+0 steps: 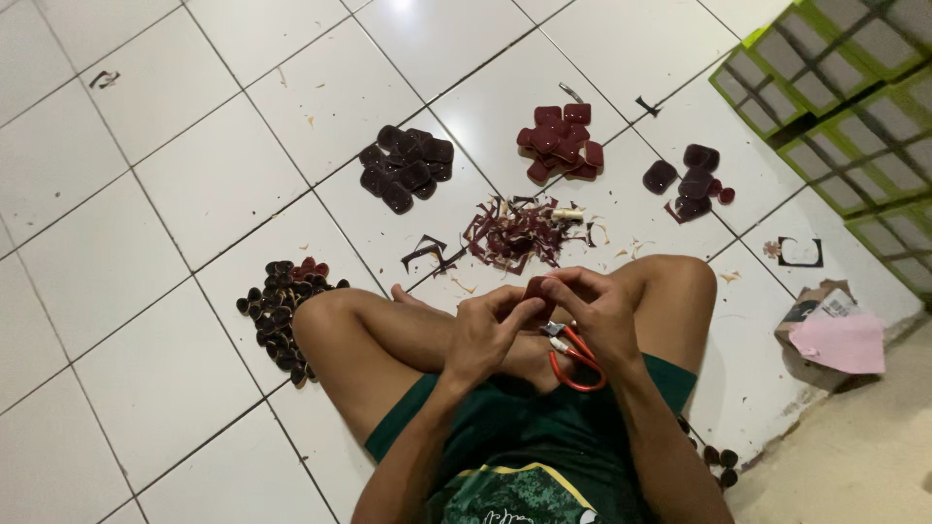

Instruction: The person sits on the floor and uses scissors to trim the edges of small reddish-brown leather pieces. They handle each piece individually, cutting away excess material and placing the trimmed pieces into a pile on the floor.

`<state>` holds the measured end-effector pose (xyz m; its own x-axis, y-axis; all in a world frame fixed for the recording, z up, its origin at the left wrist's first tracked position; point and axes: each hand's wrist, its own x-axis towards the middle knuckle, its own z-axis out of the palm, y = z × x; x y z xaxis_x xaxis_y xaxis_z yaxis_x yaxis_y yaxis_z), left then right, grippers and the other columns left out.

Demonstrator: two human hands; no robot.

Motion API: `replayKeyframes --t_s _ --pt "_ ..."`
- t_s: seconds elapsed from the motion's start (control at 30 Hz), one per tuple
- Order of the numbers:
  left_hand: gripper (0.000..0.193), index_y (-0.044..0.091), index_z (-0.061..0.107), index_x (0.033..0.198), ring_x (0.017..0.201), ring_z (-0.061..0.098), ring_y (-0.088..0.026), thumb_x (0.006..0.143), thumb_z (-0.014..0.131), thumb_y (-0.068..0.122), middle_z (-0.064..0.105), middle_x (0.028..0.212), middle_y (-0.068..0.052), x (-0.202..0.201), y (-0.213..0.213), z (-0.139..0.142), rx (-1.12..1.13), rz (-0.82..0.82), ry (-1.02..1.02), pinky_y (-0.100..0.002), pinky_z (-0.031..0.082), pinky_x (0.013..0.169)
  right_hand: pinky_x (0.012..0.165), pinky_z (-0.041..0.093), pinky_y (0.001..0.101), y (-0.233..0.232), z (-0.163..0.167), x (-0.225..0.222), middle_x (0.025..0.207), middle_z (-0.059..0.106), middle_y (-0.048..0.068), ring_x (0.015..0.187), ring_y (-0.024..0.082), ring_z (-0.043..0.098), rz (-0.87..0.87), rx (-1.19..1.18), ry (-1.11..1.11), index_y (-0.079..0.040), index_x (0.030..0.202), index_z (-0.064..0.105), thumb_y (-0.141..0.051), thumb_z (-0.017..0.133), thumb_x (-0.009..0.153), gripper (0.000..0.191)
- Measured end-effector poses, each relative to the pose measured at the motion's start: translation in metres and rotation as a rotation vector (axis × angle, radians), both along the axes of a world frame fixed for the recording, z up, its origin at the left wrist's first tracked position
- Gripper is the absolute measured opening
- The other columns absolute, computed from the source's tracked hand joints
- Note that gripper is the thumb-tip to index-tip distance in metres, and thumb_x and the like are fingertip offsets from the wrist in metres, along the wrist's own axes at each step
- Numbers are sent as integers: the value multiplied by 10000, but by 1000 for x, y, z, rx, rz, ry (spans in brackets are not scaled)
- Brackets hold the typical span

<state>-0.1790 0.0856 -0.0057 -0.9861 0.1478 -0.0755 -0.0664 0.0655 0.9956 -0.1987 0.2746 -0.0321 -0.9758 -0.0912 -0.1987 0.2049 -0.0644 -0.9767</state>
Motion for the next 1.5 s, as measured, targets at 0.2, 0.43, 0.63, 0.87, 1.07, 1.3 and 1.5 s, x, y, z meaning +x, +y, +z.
replayKeyframes --t_s 0.2,0.43,0.63,0.87,1.07,1.3,1.5 --pt "233 -37 747 1074 783 779 -125 963 698 163 803 883 -107 -7 24 -40 52 34 -42 -263 625 697 824 584 255 10 -28 -7 958 763 80 887 113 714 -105 -1 121 24 1034 761 -110 735 948 161" --pt "254 -16 778 1084 703 716 -140 966 730 203 807 850 -125 -84 40 -65 -224 49 -25 -269 545 612 586 434 232 55 -48 -48 968 699 13 703 74 549 -235 51 -188 -51 1236 707 -262 668 988 328" --pt "260 6 669 1102 676 743 -220 936 721 198 763 890 -122 -232 86 -65 -328 68 91 -359 605 562 638 501 209 61 -71 -56 902 691 29 728 63 585 -126 17 -174 11 1161 744 -218 696 965 306" --pt "374 19 659 1210 1175 622 -364 923 783 225 701 1187 -182 -308 121 -81 -768 26 454 -492 487 1014 559 478 228 59 -78 -76 726 631 12 617 72 560 -216 -9 -243 11 1137 743 -175 713 944 269" --pt "811 87 501 1491 1477 327 -405 770 786 324 388 1584 -235 -293 129 -103 -1087 -391 734 -607 250 1192 545 474 227 59 -88 -82 726 633 6 604 64 558 -203 8 -296 -1 1129 754 -166 708 940 255" --pt "537 66 556 1441 1524 316 -383 973 669 303 394 1595 -237 -275 103 -106 -918 -368 897 -592 234 1261 565 480 219 66 -104 -78 755 649 10 639 63 570 -194 -48 -281 -9 1155 738 -172 693 957 260" --pt "294 27 643 1251 1436 454 -402 1027 640 217 531 1469 -232 -239 22 -104 -976 31 519 -558 318 1241 569 438 216 64 -94 -58 809 665 2 667 62 551 -154 90 -311 -3 1149 752 -160 703 950 259"
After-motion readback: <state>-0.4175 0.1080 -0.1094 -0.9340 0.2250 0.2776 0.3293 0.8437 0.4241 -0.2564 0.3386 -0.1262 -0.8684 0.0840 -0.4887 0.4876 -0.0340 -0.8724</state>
